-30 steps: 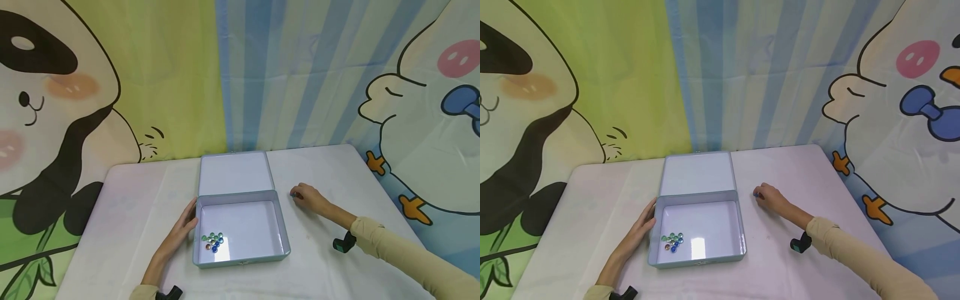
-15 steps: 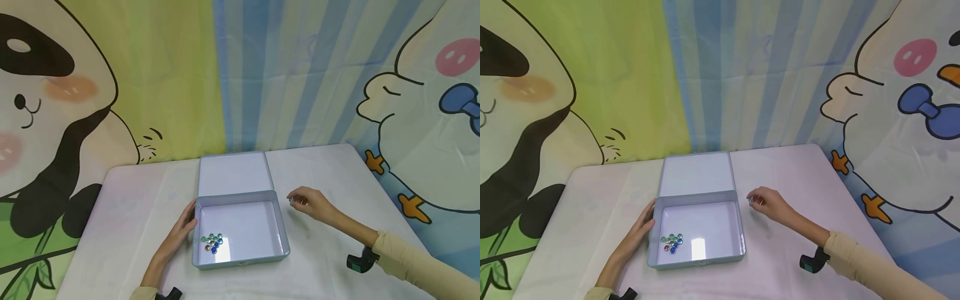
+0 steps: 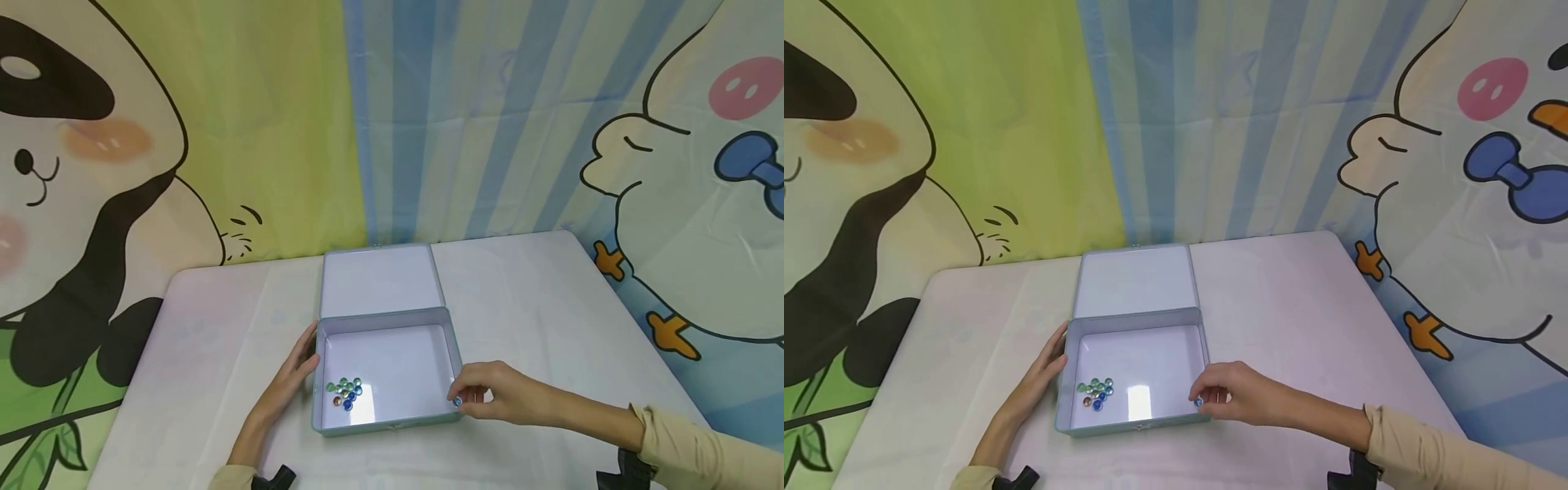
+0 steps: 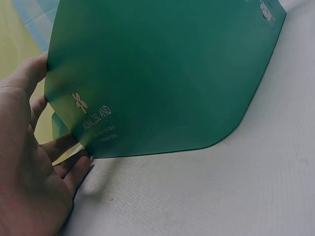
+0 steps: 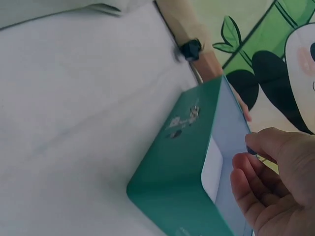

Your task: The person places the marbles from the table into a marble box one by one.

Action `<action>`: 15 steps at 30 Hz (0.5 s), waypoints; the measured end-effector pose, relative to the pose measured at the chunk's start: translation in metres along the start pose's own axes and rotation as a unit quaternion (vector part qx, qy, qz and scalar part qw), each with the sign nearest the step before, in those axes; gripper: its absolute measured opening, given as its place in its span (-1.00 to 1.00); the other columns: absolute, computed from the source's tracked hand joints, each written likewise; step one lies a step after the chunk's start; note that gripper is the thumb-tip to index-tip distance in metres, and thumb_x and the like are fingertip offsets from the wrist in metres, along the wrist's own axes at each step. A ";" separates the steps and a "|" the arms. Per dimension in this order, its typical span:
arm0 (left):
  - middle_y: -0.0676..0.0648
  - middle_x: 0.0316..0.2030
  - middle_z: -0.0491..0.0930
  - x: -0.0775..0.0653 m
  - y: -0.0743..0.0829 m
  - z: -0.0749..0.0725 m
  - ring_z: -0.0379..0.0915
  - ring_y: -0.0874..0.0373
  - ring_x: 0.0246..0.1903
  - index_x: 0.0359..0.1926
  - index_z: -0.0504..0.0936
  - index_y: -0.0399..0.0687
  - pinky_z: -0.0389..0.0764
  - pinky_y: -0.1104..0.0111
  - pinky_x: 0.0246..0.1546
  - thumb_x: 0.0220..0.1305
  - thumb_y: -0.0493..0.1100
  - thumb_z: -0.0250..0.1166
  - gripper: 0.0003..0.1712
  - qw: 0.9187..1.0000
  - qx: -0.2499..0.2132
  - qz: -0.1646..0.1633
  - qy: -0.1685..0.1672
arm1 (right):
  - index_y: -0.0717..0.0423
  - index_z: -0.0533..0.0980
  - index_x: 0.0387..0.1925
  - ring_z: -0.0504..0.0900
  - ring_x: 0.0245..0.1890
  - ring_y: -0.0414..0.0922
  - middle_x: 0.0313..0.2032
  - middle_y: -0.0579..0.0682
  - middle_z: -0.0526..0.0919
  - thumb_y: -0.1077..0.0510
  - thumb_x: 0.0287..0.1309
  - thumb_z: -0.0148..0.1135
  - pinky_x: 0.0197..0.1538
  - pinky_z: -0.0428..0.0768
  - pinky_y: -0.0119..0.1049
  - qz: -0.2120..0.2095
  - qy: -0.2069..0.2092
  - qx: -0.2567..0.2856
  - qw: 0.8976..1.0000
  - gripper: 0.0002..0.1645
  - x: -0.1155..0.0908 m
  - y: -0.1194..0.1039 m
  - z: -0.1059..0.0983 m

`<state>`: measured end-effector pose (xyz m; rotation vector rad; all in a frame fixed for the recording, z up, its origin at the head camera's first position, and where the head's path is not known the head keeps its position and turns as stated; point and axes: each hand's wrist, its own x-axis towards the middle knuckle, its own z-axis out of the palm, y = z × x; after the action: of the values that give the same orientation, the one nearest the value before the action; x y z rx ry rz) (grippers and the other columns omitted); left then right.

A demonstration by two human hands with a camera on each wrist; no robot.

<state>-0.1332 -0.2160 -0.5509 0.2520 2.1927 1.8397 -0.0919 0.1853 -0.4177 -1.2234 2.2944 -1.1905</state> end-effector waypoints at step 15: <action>-0.08 0.56 -0.20 0.002 -0.002 -0.002 -0.35 -0.21 0.53 0.51 -0.13 0.48 -0.23 -0.33 0.39 0.50 -0.06 -0.08 -0.30 1.000 0.004 0.013 -0.014 | 0.07 0.63 -0.19 0.51 -0.33 -0.45 -0.32 -0.14 0.66 0.22 0.20 0.28 -0.26 0.61 -0.54 0.064 -0.076 -0.035 0.994 -0.86 0.056 0.014 -0.003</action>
<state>-0.1356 -0.2180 -0.5529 0.3073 2.1885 1.8310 -0.1356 0.1473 -0.4197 -1.1285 2.2796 -0.9463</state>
